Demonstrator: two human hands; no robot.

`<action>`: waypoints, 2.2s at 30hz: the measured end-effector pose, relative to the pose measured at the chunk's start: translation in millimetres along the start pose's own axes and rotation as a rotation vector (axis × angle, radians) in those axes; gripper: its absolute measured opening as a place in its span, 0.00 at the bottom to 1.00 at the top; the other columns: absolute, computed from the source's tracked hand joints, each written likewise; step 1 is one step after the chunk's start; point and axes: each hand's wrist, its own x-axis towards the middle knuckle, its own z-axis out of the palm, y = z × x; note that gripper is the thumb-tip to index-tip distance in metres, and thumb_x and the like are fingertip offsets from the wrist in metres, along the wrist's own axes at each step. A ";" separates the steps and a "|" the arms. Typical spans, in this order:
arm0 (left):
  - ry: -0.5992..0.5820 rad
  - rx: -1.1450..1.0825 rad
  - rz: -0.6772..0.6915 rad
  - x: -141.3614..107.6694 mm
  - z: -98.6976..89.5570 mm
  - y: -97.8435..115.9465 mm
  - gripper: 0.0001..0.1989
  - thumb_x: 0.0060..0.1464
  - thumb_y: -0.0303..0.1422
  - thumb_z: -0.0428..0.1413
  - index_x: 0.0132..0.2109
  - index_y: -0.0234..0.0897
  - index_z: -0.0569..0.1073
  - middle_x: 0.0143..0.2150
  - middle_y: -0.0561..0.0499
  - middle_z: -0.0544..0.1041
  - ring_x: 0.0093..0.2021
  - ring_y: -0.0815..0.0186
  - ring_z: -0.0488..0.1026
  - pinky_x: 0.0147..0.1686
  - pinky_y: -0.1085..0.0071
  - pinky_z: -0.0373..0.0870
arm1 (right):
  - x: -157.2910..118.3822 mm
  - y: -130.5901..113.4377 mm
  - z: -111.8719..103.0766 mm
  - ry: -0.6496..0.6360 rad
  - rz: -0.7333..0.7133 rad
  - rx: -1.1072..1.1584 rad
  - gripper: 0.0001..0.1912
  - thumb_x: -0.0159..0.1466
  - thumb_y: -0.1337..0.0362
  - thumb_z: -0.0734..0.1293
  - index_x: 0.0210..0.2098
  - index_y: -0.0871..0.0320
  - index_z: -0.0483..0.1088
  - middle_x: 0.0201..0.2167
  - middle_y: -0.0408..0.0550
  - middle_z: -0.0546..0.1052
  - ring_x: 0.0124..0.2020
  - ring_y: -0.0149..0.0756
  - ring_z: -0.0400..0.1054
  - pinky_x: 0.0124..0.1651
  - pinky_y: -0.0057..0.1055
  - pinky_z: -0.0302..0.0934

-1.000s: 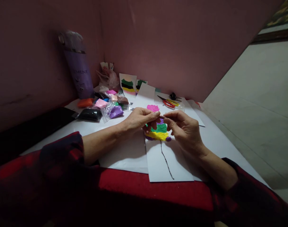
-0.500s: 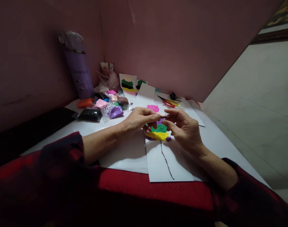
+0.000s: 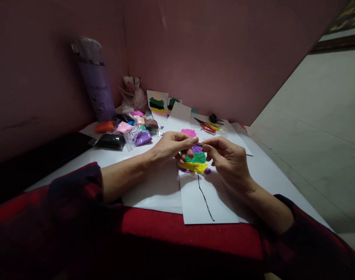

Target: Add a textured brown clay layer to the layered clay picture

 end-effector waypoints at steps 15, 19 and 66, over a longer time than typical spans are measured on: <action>0.030 -0.047 -0.005 2.2 -1.0 -4.0 0.15 0.49 0.37 0.66 0.37 0.30 0.75 0.24 0.52 0.75 0.19 0.75 0.67 0.21 0.77 0.65 | 1.2 -0.1 -1.5 -0.015 -0.008 -0.042 0.10 0.66 0.58 0.67 0.34 0.57 0.76 0.27 0.46 0.77 0.28 0.35 0.71 0.24 0.29 0.63; 0.040 -0.026 0.024 3.6 -1.0 -4.3 0.11 0.50 0.34 0.65 0.31 0.30 0.73 0.22 0.52 0.75 0.19 0.75 0.67 0.20 0.78 0.64 | 1.6 0.5 -2.0 -0.047 -0.011 -0.051 0.14 0.68 0.55 0.64 0.34 0.57 0.77 0.28 0.48 0.77 0.26 0.34 0.70 0.23 0.28 0.63; 0.045 -0.037 -0.032 3.4 -1.8 -3.8 0.06 0.45 0.23 0.63 0.34 0.29 0.78 0.27 0.51 0.77 0.23 0.74 0.69 0.25 0.75 0.65 | 0.5 -4.2 -2.2 -0.066 0.014 -0.094 0.22 0.68 0.52 0.62 0.23 0.58 0.70 0.20 0.44 0.72 0.20 0.30 0.63 0.23 0.28 0.59</action>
